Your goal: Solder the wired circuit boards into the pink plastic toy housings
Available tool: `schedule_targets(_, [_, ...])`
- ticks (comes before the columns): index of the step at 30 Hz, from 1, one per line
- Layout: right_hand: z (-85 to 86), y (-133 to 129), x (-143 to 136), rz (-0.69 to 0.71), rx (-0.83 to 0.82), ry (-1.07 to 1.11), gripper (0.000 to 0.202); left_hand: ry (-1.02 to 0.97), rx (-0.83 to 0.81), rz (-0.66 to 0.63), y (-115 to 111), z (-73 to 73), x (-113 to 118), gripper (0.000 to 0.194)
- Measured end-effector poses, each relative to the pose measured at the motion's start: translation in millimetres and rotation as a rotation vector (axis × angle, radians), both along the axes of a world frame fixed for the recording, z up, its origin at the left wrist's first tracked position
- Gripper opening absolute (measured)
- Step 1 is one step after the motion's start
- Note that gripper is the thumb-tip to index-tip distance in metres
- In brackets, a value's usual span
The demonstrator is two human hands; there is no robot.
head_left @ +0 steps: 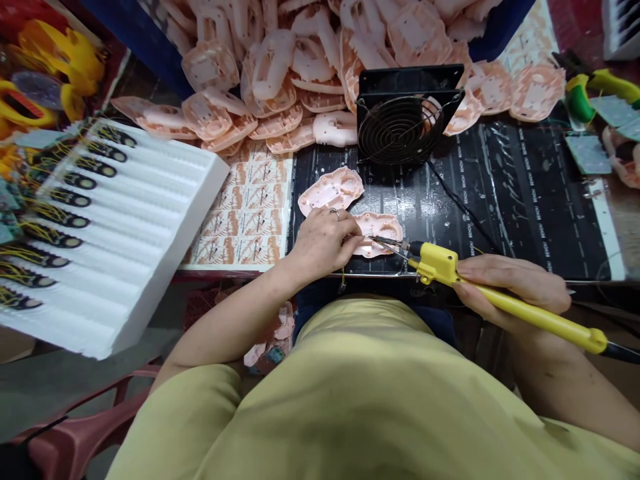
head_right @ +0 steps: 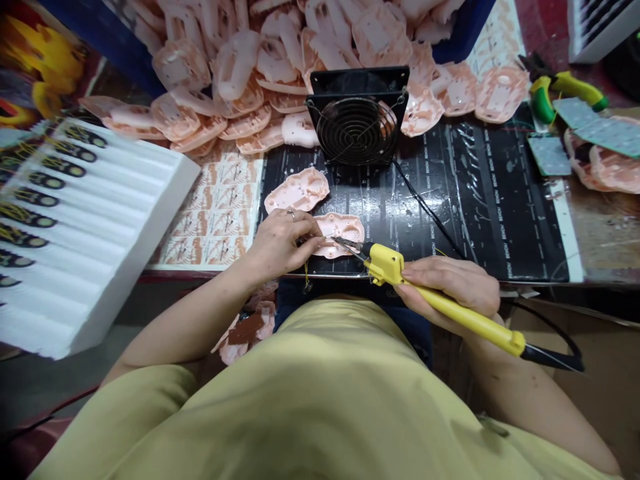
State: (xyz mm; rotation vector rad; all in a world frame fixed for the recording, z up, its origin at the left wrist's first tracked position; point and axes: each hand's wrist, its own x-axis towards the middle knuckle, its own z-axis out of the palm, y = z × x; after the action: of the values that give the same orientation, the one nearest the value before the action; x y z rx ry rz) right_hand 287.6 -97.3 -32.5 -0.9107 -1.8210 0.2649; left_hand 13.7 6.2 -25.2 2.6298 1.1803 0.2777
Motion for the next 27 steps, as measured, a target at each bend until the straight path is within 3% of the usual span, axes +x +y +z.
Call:
schedule_targets(8, [-1.4,-1,8,-0.007,0.023,0.041,0.028,0.002,-0.003,-0.014,1,0.8,1,0.019])
schedule_targets(16, [1.4,4,13,0.091,0.053,-0.006,0.028,0.032,-0.03,0.001,1,3.2,2,0.016])
schedule_targets(21, [-16.5,-6,24,-0.128,0.112,0.204,0.047,0.04,-0.01,-0.008,1,3.9,2,0.018])
schedule_targets(24, [-19.8,-13,19,-0.264,0.039,0.157,0.048,0.043,0.011,-0.014,2,4.1,2,0.019])
schedule_targets(27, [-12.9,-14,11,-0.287,-0.042,0.057,0.045,0.038,0.023,-0.031,2,3.8,2,0.021])
